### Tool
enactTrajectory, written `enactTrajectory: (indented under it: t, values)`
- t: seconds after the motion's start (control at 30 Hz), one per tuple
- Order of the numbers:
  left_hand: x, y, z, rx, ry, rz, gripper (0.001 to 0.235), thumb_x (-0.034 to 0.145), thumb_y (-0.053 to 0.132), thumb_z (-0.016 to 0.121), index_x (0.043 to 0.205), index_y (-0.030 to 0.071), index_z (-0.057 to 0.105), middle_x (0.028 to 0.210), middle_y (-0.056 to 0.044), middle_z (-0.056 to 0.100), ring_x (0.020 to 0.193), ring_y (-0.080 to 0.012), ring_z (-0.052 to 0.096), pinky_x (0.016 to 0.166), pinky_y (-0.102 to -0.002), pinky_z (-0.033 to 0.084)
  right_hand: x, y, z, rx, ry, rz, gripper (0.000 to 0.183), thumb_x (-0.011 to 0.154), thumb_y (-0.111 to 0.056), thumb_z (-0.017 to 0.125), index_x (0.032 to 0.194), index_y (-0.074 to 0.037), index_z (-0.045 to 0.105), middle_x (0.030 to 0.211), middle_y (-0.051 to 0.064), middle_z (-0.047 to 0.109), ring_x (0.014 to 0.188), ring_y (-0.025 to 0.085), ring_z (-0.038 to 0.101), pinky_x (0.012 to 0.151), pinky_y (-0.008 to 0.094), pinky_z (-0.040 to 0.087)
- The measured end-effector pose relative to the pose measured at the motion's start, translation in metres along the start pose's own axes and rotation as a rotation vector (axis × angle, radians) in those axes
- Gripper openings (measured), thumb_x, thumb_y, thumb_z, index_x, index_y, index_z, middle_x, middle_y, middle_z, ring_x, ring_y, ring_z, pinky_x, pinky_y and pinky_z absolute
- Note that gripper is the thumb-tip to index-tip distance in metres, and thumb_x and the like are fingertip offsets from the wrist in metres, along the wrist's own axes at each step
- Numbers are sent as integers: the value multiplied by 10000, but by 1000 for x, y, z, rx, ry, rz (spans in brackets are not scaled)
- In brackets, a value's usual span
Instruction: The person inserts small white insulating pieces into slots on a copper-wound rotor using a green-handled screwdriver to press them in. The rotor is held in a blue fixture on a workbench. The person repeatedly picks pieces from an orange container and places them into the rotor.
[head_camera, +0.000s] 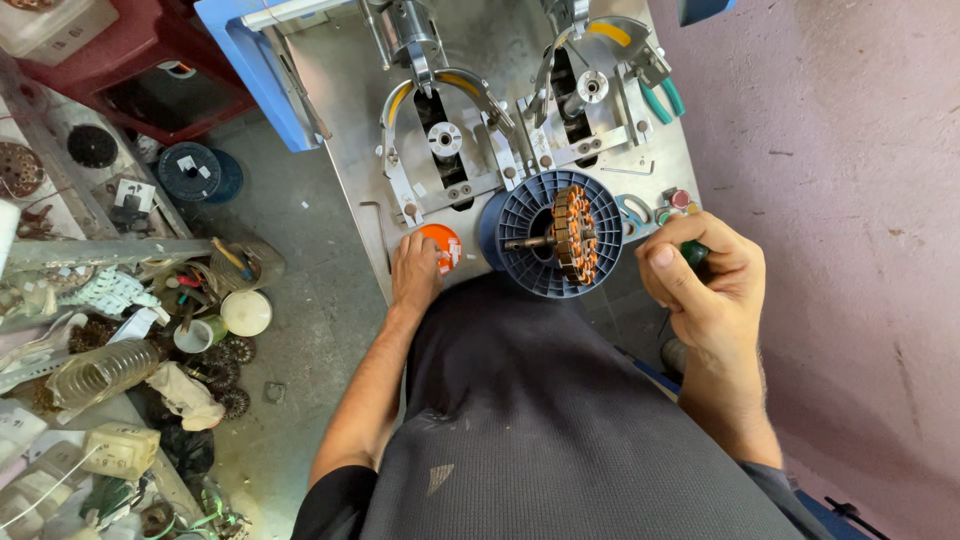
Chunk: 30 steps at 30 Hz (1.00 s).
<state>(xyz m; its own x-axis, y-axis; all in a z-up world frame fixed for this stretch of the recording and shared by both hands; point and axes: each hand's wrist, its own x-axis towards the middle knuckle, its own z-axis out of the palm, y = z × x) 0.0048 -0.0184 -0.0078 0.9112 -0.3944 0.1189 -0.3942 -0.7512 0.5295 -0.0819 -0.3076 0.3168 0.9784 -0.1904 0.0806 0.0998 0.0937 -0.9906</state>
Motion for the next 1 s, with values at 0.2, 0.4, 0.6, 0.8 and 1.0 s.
enactTrajectory:
  t: [0.2,0.4,0.6,0.8,1.0]
  values:
    - [0,-1,3,192,-62,12,159,747,14,668,904,8,643,1010,-162,609,1019,-352,570,868,-460,471,-1,0,3,-35,7,19,115,1053,-53,636,995,46,638,674,0,526,525,33,404,534,218,293]
    - [16,34,-47,-129,62,-117,202,849,11,633,1036,-42,576,1000,-215,622,947,-415,603,813,-498,493,2,-9,15,-484,-1,-17,57,963,-36,707,1007,-4,690,776,21,626,595,63,497,534,213,363]
    - [38,112,-136,-907,-272,-176,40,1013,42,578,1052,34,572,879,-80,668,773,-166,668,711,-282,550,17,3,45,-911,-315,-371,245,862,-20,768,1102,-45,720,1049,105,715,831,205,710,680,307,574]
    - [57,171,-179,-1428,-362,41,149,1040,62,611,1161,41,526,963,-6,601,894,-73,604,795,-244,542,25,15,46,-918,-357,-608,198,869,40,756,1049,-30,711,1012,79,734,827,204,738,669,311,578]
    - [59,184,-187,-955,17,397,153,966,25,716,1093,34,630,1056,-98,684,997,-215,696,901,-318,570,13,17,40,-904,-93,-509,188,848,-19,850,995,-52,737,941,79,759,763,165,746,641,271,574]
